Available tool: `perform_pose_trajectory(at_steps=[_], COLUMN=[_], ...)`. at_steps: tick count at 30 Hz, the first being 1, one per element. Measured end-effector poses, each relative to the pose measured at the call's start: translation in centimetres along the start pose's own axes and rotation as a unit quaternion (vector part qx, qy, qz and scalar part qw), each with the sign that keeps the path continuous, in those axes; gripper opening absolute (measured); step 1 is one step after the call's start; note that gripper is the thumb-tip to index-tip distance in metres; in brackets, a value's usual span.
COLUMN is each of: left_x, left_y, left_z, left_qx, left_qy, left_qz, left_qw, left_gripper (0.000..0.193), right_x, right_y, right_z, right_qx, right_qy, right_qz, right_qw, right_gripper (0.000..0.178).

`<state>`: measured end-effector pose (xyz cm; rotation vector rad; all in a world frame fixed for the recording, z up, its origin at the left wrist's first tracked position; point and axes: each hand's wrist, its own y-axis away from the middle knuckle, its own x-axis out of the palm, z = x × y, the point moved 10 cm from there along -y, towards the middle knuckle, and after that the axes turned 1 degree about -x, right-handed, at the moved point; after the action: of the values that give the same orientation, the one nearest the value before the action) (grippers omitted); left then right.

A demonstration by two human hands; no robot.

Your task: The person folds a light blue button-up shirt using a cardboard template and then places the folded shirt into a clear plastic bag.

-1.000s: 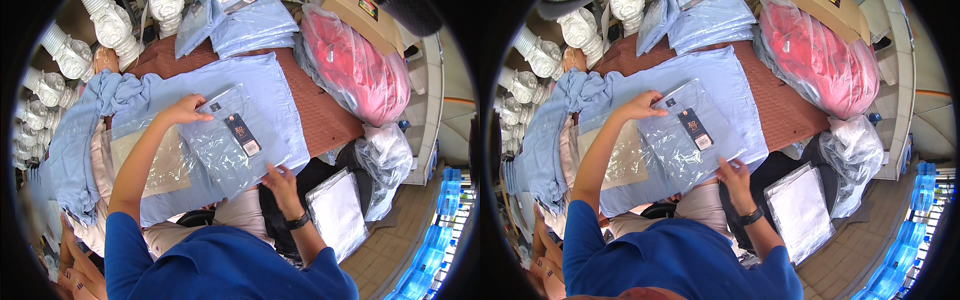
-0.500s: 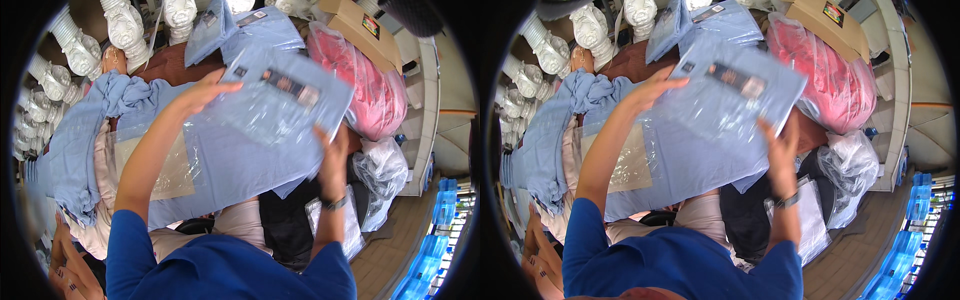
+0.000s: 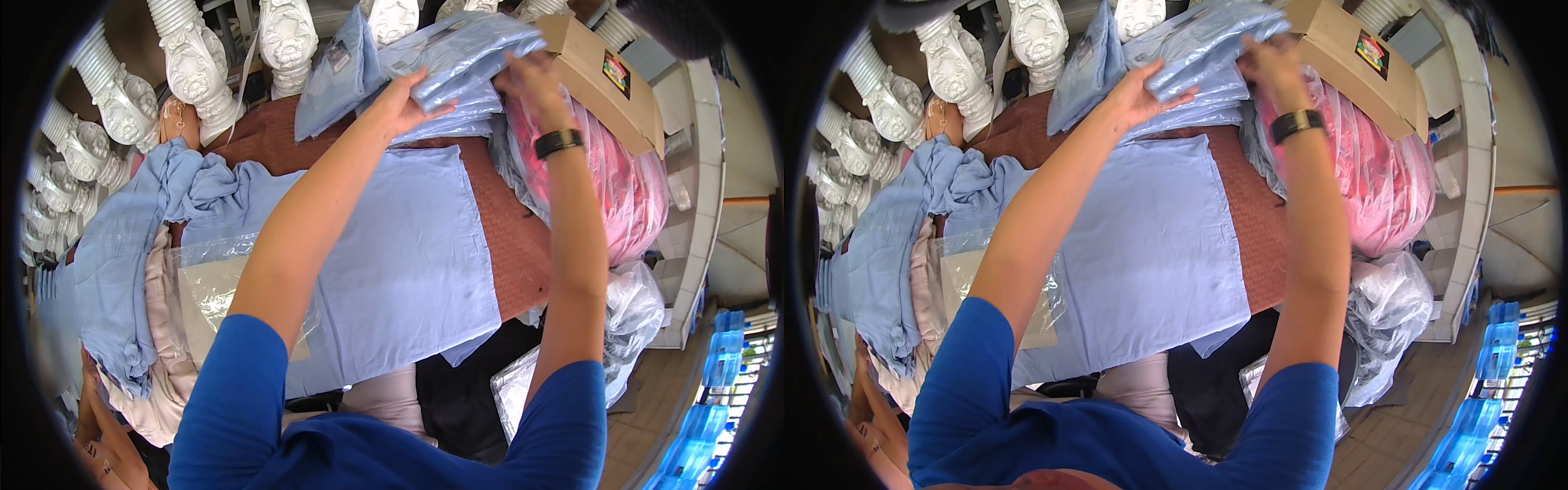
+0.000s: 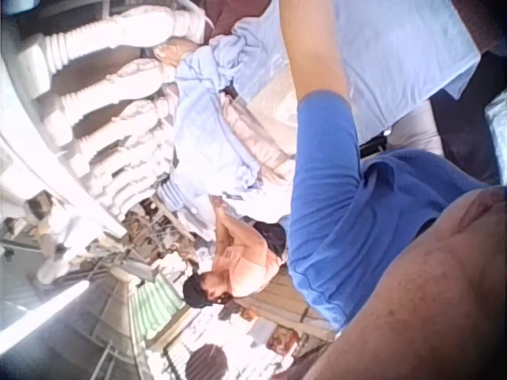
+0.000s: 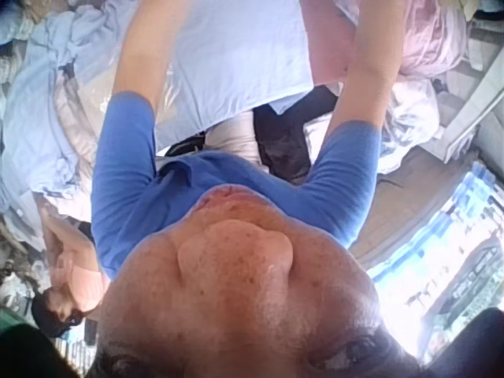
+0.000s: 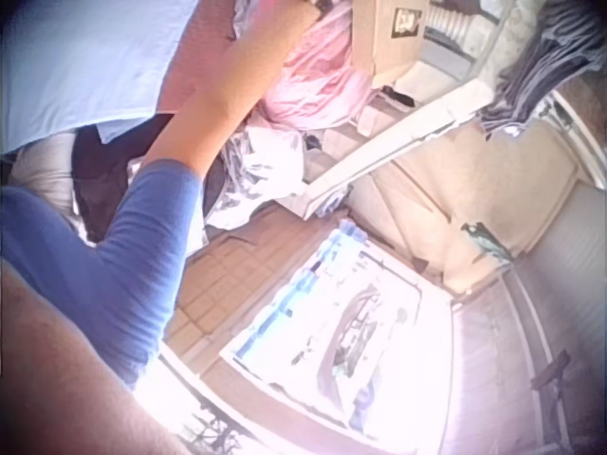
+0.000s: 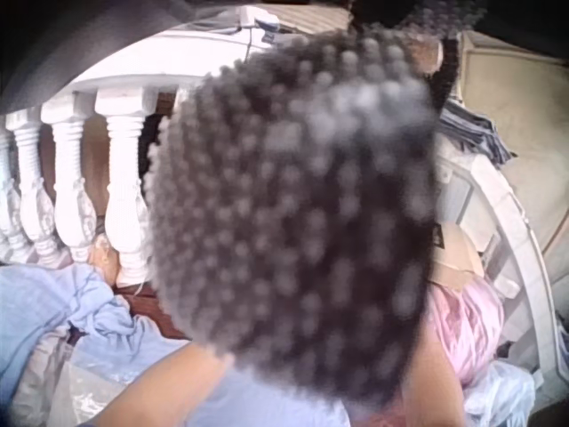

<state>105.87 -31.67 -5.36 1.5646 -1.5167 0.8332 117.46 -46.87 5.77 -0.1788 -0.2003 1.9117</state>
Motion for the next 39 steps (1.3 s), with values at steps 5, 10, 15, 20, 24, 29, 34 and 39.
perform_pose_trajectory(at_steps=[5, 10, 15, 20, 24, 29, 34, 39], left_x=[-4.4, -2.0, -7.0, -4.4, -4.0, -3.9, -0.5, 3.3], left_y=[-1.0, 1.5, -0.8, 2.2, 3.0, 7.4, 22.8, 42.2], left_z=[-1.1, 1.7, -1.4, 0.6, 1.6, 5.0, 7.5, 7.4], left_qx=[0.057, 0.095, 0.128, 0.115, 0.087, 0.009, 0.135, 0.319], left_qy=[-0.029, 0.038, 0.134, 0.144, 0.125, -0.007, -0.259, -0.713], left_qz=[-0.115, -0.158, -0.178, -0.163, -0.168, -0.227, -0.130, -0.035], left_qw=[0.991, 0.982, 0.966, 0.969, 0.974, 0.974, 0.948, 0.623], left_gripper=[0.042, 0.029, 0.029, 0.041, 0.039, 0.039, 0.052, 0.027], right_x=[4.1, 3.9, 7.3, 5.6, 5.2, 5.4, 5.4, 9.8], right_y=[2.6, 1.7, 1.3, 3.4, 5.4, 7.5, 12.8, 25.3], right_z=[-8.1, -9.3, -9.1, -7.8, -6.4, -5.3, -8.6, -10.2], right_qx=[0.081, 0.084, 0.094, 0.101, 0.111, 0.097, 0.085, 0.117], right_qy=[-0.117, -0.073, -0.060, 0.021, 0.072, 0.117, 0.101, 0.126], right_qz=[-0.042, -0.159, -0.100, -0.101, -0.143, -0.161, -0.048, 0.121], right_qw=[0.989, 0.981, 0.989, 0.989, 0.981, 0.975, 0.990, 0.978], right_gripper=[0.035, 0.029, 0.028, 0.053, 0.075, 0.084, 0.081, 0.068])
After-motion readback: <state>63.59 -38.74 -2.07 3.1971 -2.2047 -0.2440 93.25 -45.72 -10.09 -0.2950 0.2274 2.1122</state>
